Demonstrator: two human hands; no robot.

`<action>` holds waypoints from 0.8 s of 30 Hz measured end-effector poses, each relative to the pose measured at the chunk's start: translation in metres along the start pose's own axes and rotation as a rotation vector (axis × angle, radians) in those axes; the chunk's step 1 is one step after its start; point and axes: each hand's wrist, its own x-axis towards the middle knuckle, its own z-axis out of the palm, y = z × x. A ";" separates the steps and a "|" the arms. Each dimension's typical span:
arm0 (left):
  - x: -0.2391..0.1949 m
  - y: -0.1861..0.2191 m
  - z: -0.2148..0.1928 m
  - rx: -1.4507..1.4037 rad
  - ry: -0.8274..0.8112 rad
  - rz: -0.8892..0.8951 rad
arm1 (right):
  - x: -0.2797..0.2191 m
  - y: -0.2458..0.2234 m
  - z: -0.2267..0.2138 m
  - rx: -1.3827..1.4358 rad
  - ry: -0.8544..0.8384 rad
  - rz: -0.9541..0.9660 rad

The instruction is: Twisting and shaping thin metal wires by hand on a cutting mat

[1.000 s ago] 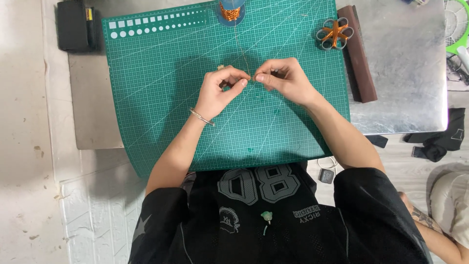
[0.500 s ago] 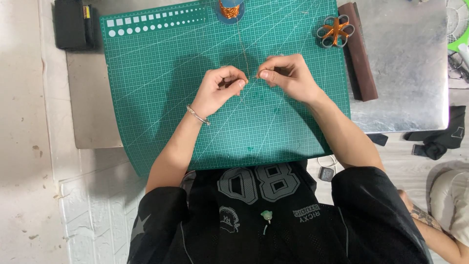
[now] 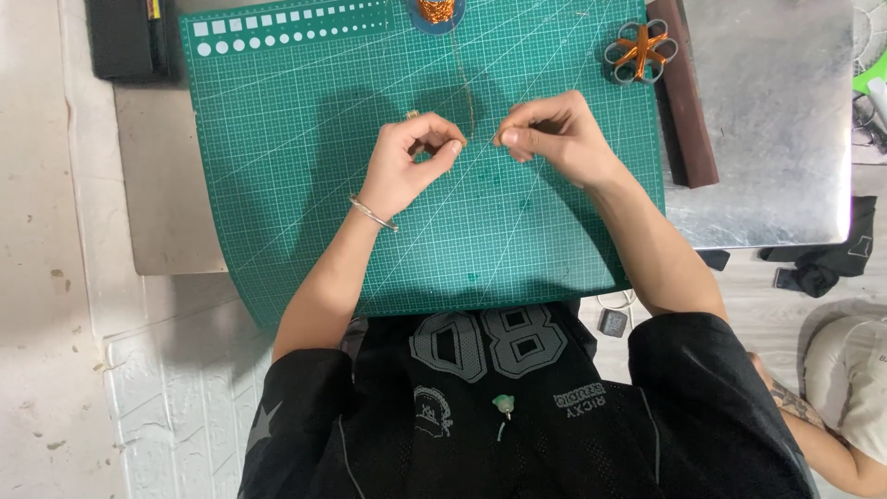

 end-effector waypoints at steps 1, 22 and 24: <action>0.001 0.000 0.002 0.000 0.001 -0.001 | -0.001 -0.001 0.002 0.001 0.000 0.001; 0.002 0.000 0.008 -0.134 -0.005 -0.013 | 0.007 -0.015 0.013 -0.120 -0.156 0.055; 0.001 -0.007 0.008 -0.114 0.001 -0.001 | 0.008 -0.017 0.016 -0.145 -0.160 0.056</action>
